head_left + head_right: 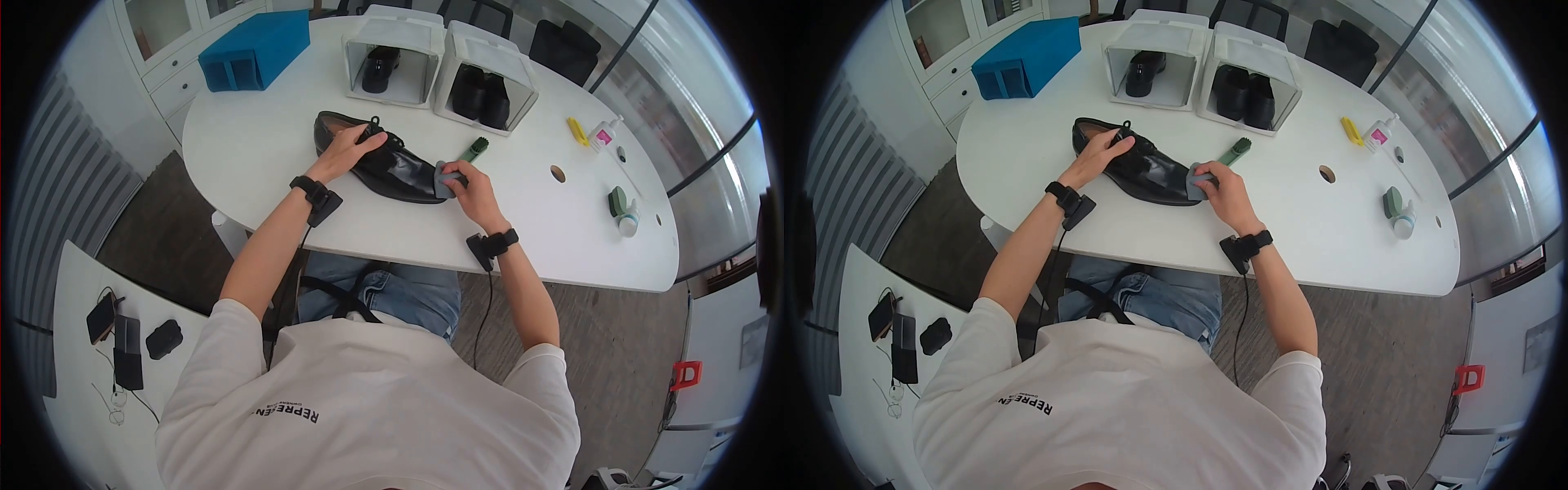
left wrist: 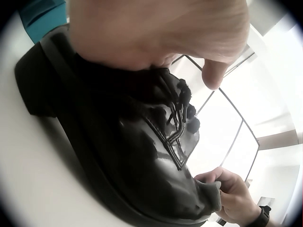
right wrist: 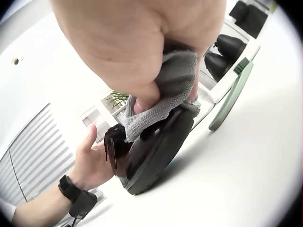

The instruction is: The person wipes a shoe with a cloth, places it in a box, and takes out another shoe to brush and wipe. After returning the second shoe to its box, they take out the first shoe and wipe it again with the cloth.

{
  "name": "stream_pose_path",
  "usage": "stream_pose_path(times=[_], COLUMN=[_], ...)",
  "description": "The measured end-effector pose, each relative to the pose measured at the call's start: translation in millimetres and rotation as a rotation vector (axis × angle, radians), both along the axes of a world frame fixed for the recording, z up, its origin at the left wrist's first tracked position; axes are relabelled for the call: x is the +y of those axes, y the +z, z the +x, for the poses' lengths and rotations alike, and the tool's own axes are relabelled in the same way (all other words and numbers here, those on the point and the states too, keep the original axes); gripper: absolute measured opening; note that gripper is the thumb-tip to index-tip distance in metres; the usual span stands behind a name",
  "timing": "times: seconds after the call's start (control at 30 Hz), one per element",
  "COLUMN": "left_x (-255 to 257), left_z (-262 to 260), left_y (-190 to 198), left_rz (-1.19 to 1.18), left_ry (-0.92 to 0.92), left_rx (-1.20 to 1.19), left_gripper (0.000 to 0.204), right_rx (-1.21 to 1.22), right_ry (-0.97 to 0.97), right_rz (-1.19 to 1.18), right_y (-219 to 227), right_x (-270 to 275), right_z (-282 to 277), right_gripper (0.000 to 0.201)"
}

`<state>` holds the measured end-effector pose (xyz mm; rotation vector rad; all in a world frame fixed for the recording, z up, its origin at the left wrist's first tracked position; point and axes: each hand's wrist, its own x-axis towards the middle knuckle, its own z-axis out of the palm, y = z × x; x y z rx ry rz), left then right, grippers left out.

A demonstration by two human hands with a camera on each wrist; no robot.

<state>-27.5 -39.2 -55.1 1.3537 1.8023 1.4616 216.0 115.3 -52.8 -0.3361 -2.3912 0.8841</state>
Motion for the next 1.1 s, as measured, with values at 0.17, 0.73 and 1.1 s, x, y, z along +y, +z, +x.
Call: stream_pose_path(times=[0.17, 0.73, 1.1], left_x=[-2.3, -7.3, 16.4], left_z=[5.9, -4.4, -37.8], left_y=[0.1, -16.4, -10.5], left_rz=[0.026, 0.158, 0.279], left_ry=[-0.001, 0.047, 0.360], left_rx=[0.110, -0.050, -0.063], left_gripper=[0.049, 0.051, 0.051], right_rx=[-0.107, -0.056, -0.022], right_ry=[-0.087, 0.303, 0.305], right_rz=[-0.113, 0.194, 0.262], right_y=[2.0, 26.8, 16.6], right_x=[13.5, -44.9, -66.2], right_z=[-19.3, -75.8, -48.8], right_gripper=[0.015, 0.015, 0.020])
